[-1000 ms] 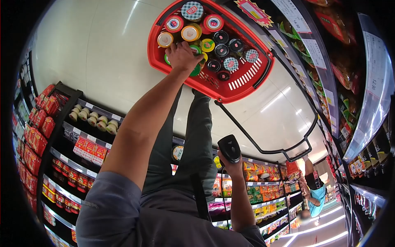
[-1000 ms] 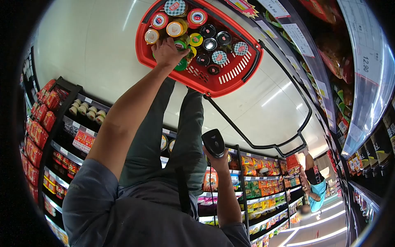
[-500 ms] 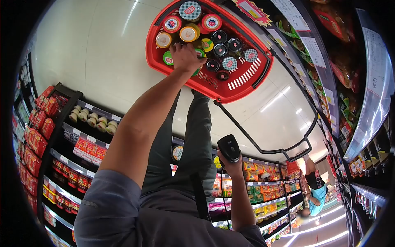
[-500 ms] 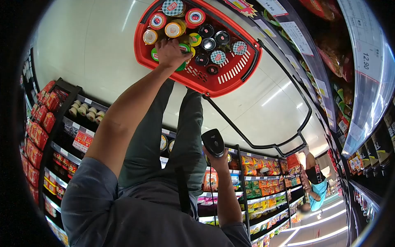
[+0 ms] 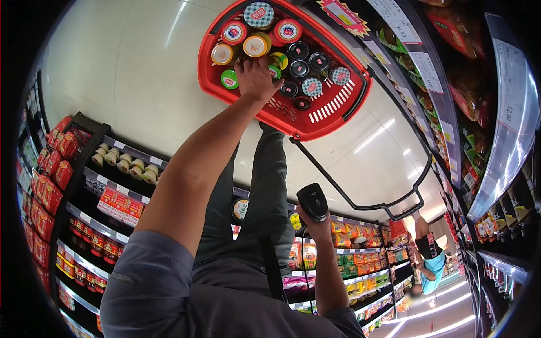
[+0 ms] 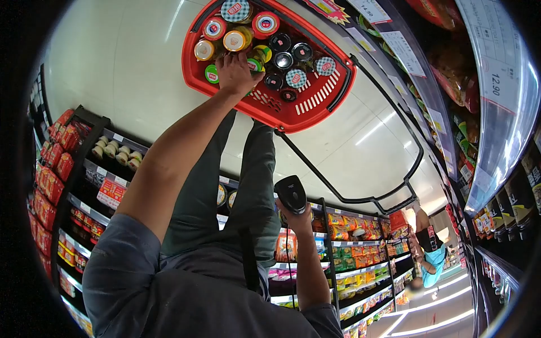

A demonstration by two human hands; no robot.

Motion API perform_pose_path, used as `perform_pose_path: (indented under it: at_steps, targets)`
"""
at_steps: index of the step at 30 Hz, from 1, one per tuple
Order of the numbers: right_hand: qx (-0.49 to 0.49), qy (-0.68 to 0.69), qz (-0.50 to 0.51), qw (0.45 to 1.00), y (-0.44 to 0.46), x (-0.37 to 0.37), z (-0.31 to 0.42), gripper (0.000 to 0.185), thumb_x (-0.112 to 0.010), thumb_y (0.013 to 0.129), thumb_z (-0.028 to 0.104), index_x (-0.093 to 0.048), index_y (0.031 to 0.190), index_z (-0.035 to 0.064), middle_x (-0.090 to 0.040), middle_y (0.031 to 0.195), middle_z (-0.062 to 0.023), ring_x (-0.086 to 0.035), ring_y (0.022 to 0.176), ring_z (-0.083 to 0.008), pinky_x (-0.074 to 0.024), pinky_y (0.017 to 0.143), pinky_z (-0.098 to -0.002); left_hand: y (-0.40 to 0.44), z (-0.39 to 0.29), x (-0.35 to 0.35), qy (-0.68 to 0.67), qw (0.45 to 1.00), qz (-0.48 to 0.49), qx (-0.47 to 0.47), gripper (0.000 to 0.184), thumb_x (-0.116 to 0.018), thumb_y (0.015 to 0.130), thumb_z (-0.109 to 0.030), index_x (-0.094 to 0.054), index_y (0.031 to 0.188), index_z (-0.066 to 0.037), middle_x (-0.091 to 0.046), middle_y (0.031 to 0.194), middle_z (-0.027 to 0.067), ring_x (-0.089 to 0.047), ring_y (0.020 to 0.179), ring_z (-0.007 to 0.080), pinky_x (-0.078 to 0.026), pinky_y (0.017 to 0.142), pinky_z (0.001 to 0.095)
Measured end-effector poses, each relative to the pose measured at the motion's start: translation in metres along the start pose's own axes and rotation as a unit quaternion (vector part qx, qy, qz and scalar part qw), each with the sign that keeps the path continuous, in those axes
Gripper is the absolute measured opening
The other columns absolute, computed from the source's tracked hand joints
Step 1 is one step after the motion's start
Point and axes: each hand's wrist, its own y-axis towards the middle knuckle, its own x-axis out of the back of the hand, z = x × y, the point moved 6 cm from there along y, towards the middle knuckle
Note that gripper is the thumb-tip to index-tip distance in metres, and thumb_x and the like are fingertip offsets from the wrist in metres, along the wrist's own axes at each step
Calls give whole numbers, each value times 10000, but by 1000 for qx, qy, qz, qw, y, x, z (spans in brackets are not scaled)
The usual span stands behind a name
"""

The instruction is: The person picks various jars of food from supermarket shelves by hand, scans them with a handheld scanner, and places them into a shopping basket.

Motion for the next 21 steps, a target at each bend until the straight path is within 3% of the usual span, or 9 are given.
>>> perform_pose_path:
  at_steps: [3,5,7,15,16,17,21]
  targets:
    - [16,20,16,1000,-2,-3,-3,259,-731,795,90,-657,1034,24,-697,942,-46,-653,864,-106,-510,793,-269,-8,3,8,-30,998,-53,-9,800,-699,692,-553,-467,1236,-14,-591,1162,153,-491,1160,314,-282,1023,493]
    - [9,8,-22,1000,-2,0,-12,346,-823,701,236,-679,939,30,-707,870,-73,-675,802,-138,-520,723,-299,-9,5,9,-32,999,-30,-6,804,-703,688,-553,-461,1237,-18,-588,1162,152,-490,1162,311,-280,1026,493]
    - [7,22,-14,1000,-6,-2,-4,341,-820,706,227,-678,943,27,-707,867,-71,-672,799,-132,-520,720,-296,-11,6,5,-33,999,-7,-4,809,-706,683,-552,-455,1239,-22,-586,1161,151,-488,1164,308,-279,1028,492]
    - [43,48,-7,998,-11,-4,15,324,-809,723,193,-670,955,14,-705,862,-65,-659,777,-116,-519,711,-291,-16,6,12,-63,996,-62,0,752,-725,672,-521,-466,1188,-38,-582,1155,170,-505,1141,315,-322,1009,488]
    - [31,26,2,999,-13,-5,13,304,-779,755,167,-665,995,19,-701,905,-58,-656,832,-116,-511,761,-281,-19,7,17,-63,996,-63,0,752,-725,672,-521,-466,1188,-38,-582,1155,170,-505,1141,315,-322,1009,488]
    - [19,5,10,1000,-16,-5,10,288,-750,786,141,-660,1035,25,-698,948,-51,-654,887,-117,-503,810,-272,-25,11,21,-88,994,-61,6,749,-728,674,-515,-465,1188,-38,-582,1148,171,-508,1131,319,-336,999,481]
    - [37,1,18,999,-34,-9,20,303,-756,782,163,-661,1033,22,-693,929,-44,-645,855,-110,-499,779,-267,-65,35,41,-197,974,-107,22,724,-712,719,-469,-447,1221,-18,-598,1085,173,-543,1060,339,-412,927,469]
